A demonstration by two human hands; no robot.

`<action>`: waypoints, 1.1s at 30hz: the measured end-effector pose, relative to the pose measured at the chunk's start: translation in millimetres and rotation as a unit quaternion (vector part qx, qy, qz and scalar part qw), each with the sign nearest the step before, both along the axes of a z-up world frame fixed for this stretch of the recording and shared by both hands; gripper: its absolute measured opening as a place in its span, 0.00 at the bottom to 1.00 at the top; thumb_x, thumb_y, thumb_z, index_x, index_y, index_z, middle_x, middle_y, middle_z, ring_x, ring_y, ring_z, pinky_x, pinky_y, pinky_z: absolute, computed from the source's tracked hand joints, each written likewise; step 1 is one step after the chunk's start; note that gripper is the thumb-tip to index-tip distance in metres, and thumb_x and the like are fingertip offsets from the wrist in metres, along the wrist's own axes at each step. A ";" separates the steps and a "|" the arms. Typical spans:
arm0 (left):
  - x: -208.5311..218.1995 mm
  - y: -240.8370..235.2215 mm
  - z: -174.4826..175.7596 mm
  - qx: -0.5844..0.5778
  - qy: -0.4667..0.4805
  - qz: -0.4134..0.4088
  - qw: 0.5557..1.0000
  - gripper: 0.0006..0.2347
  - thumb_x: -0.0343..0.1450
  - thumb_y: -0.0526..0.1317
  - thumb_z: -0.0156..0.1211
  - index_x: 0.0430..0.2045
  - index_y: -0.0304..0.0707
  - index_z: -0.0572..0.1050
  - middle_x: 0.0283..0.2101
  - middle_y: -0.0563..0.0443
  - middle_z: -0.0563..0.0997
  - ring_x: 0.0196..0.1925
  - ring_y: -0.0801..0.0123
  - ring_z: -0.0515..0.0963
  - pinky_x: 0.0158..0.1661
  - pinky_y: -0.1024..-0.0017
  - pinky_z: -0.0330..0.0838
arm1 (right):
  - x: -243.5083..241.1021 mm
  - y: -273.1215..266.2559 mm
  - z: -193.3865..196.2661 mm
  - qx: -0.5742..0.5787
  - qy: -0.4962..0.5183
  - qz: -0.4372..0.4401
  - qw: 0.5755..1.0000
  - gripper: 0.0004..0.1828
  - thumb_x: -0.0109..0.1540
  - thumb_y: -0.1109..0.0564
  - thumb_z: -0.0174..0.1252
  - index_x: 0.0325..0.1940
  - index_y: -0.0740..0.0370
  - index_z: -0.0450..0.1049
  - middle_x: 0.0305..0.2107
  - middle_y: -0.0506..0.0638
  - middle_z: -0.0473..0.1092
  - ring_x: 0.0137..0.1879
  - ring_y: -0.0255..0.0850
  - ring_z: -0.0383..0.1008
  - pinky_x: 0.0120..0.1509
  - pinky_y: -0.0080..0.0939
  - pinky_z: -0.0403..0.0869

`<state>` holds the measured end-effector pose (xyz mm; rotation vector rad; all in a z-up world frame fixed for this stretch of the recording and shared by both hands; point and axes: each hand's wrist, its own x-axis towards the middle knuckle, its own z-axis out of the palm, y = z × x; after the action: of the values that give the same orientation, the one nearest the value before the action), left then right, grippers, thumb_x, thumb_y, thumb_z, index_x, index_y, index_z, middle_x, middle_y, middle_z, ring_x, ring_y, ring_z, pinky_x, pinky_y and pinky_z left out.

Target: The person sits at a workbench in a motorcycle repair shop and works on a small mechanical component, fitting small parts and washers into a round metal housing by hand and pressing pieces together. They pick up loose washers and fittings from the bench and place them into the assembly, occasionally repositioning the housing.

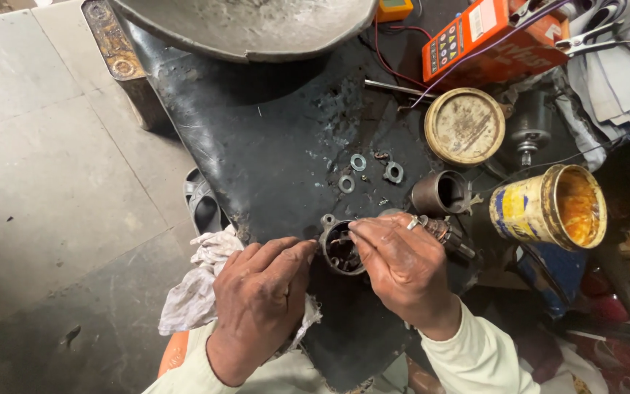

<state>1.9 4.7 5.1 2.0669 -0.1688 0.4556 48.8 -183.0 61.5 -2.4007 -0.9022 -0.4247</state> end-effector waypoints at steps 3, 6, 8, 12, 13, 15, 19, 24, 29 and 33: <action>-0.6 1.3 -0.9 0.000 -0.002 -0.005 1.000 0.09 0.65 0.32 0.66 0.37 0.41 0.82 0.38 0.53 0.85 0.33 0.62 0.80 0.34 0.66 0.71 | -1.0 -4.8 -2.1 0.003 0.016 -0.007 1.000 0.12 0.60 0.70 0.66 0.46 0.67 0.76 0.37 0.55 0.78 0.44 0.49 0.81 0.51 0.45 0.78; -1.0 2.4 -0.1 -0.002 0.012 -0.011 1.000 0.09 0.65 0.32 0.66 0.37 0.40 0.82 0.38 0.54 0.85 0.32 0.63 0.80 0.33 0.66 0.70 | -2.4 -1.1 4.3 -0.014 0.014 -0.003 1.000 0.13 0.58 0.70 0.66 0.46 0.67 0.75 0.38 0.55 0.77 0.46 0.50 0.79 0.50 0.44 0.77; -1.1 0.8 -2.5 -0.001 0.006 -0.005 1.000 0.08 0.66 0.32 0.66 0.37 0.40 0.82 0.39 0.54 0.85 0.33 0.63 0.80 0.34 0.67 0.70 | -1.8 -1.9 4.0 -0.026 0.012 -0.015 0.999 0.13 0.58 0.70 0.66 0.46 0.67 0.75 0.37 0.55 0.77 0.45 0.49 0.78 0.49 0.45 0.76; -0.9 1.9 -1.1 0.001 0.007 -0.008 1.000 0.09 0.65 0.32 0.66 0.37 0.40 0.82 0.39 0.54 0.85 0.33 0.63 0.80 0.34 0.67 0.71 | -0.5 -1.2 1.5 -0.019 0.013 -0.013 1.000 0.14 0.58 0.71 0.65 0.47 0.66 0.75 0.37 0.53 0.76 0.46 0.48 0.76 0.49 0.44 0.75; -1.1 1.6 -0.6 0.003 0.007 -0.010 1.000 0.09 0.65 0.32 0.66 0.37 0.40 0.82 0.39 0.54 0.85 0.33 0.63 0.80 0.34 0.67 0.71 | -0.4 0.1 2.7 -0.017 0.014 -0.014 1.000 0.14 0.58 0.71 0.65 0.47 0.66 0.75 0.37 0.53 0.76 0.46 0.48 0.76 0.49 0.44 0.75; -0.9 0.9 0.9 0.005 0.002 -0.001 1.000 0.09 0.65 0.32 0.66 0.37 0.41 0.82 0.38 0.54 0.85 0.34 0.62 0.80 0.35 0.67 0.71 | 0.1 2.3 5.3 -0.048 0.017 -0.026 0.998 0.14 0.56 0.70 0.66 0.45 0.67 0.76 0.39 0.54 0.75 0.47 0.50 0.74 0.50 0.46 0.74; -0.2 -1.0 1.9 0.011 0.004 0.000 1.000 0.08 0.65 0.33 0.66 0.36 0.41 0.83 0.38 0.53 0.85 0.33 0.62 0.81 0.35 0.67 0.72 | 0.6 2.2 5.9 -0.059 0.000 -0.041 0.997 0.13 0.54 0.68 0.67 0.42 0.65 0.77 0.41 0.56 0.73 0.49 0.52 0.73 0.51 0.47 0.73; 0.2 -5.2 0.2 0.015 -0.012 0.022 1.000 0.09 0.65 0.32 0.67 0.36 0.40 0.83 0.38 0.51 0.85 0.36 0.61 0.82 0.36 0.67 0.73 | 2.1 2.6 6.1 -0.051 0.041 -0.069 0.995 0.10 0.56 0.66 0.67 0.41 0.67 0.77 0.42 0.57 0.74 0.50 0.53 0.74 0.52 0.48 0.74; 0.0 -6.2 0.7 0.025 0.000 0.019 0.999 0.09 0.64 0.32 0.67 0.36 0.41 0.83 0.38 0.51 0.85 0.35 0.61 0.82 0.36 0.67 0.73 | 3.4 2.8 11.2 -0.033 0.075 -0.051 0.995 0.10 0.57 0.66 0.66 0.42 0.66 0.77 0.45 0.58 0.74 0.53 0.54 0.74 0.55 0.49 0.74; -0.3 -7.3 -1.9 0.027 -0.004 0.018 0.999 0.09 0.64 0.32 0.67 0.37 0.41 0.83 0.39 0.51 0.85 0.35 0.61 0.82 0.37 0.67 0.74 | 5.5 -2.2 8.2 -0.025 0.106 -0.029 0.994 0.11 0.57 0.67 0.65 0.43 0.66 0.77 0.49 0.59 0.73 0.56 0.55 0.73 0.57 0.49 0.74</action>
<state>1.6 -2.6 3.1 2.1244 -0.1507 0.4859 54.3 -185.2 69.7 -2.4664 -0.7584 -0.1644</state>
